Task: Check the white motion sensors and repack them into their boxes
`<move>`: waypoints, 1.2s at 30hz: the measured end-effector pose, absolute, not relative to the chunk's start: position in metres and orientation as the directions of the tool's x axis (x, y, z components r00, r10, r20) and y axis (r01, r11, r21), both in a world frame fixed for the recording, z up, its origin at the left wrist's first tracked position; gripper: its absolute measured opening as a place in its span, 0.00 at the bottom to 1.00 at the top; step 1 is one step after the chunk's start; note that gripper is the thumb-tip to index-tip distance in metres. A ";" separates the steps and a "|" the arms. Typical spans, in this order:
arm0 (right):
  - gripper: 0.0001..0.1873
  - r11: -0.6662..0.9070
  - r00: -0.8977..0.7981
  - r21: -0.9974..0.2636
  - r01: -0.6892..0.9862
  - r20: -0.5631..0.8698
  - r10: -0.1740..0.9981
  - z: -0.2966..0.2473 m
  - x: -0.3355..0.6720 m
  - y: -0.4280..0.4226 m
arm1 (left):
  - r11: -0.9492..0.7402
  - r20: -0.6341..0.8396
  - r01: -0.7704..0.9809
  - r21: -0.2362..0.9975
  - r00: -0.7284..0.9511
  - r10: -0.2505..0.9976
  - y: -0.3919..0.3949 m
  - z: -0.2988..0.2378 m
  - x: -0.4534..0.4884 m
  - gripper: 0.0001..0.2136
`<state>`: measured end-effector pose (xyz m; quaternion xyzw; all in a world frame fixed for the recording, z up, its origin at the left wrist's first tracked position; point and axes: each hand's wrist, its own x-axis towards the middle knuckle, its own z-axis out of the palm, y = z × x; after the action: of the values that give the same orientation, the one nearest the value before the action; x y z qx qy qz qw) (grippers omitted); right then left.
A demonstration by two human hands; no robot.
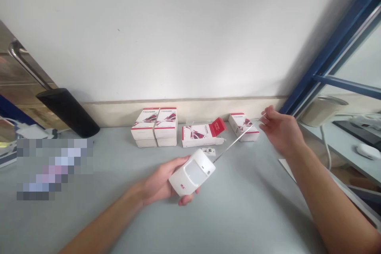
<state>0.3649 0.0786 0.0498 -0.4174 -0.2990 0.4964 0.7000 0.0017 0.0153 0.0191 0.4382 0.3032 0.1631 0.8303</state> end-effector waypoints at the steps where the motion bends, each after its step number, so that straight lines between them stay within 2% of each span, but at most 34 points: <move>1: 0.13 0.166 0.343 -0.879 -0.446 0.004 0.939 0.051 0.370 0.079 | 0.564 -0.365 0.005 0.826 0.767 0.528 0.016 0.019 0.001 0.27; 6: 0.15 0.158 0.323 -0.884 -0.441 0.008 0.946 0.048 0.383 0.083 | 0.535 -0.356 0.019 0.844 0.767 0.534 0.019 0.021 -0.004 0.25; 11: 0.19 0.122 0.199 -0.899 -0.421 0.040 0.979 0.041 0.374 0.086 | 0.508 -0.354 0.014 0.861 0.734 0.579 0.021 0.016 -0.011 0.23; 16: 0.15 0.128 0.102 -0.843 -0.523 0.087 0.991 0.046 0.370 0.082 | 0.527 -0.361 0.007 0.850 0.736 0.573 0.021 0.012 -0.012 0.22; 19: 0.14 0.152 0.119 -0.824 -0.545 0.103 0.988 0.049 0.372 0.081 | 0.532 -0.359 0.006 0.847 0.744 0.564 0.019 0.013 -0.011 0.22; 22: 0.15 0.173 0.158 -0.859 -0.482 0.109 0.981 0.049 0.372 0.081 | 0.539 -0.363 -0.002 0.842 0.738 0.569 0.019 0.014 -0.010 0.22; 24: 0.18 0.181 0.185 -0.876 -0.447 0.107 0.977 0.047 0.371 0.083 | 0.541 -0.363 -0.004 0.841 0.738 0.569 0.020 0.013 -0.009 0.21; 28: 0.24 0.168 0.219 -0.853 -0.494 0.065 0.974 0.042 0.372 0.086 | 0.542 -0.364 0.008 0.840 0.749 0.554 0.021 0.012 -0.010 0.22; 36: 0.19 0.146 0.176 -0.839 -0.525 0.061 0.982 0.039 0.371 0.087 | 0.543 -0.359 0.002 0.840 0.752 0.553 0.020 0.010 -0.010 0.21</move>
<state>0.3711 0.0867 0.0391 -0.3494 -0.3276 0.5520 0.6825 -0.0098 0.0203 0.0102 0.4479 0.3099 0.1677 0.8217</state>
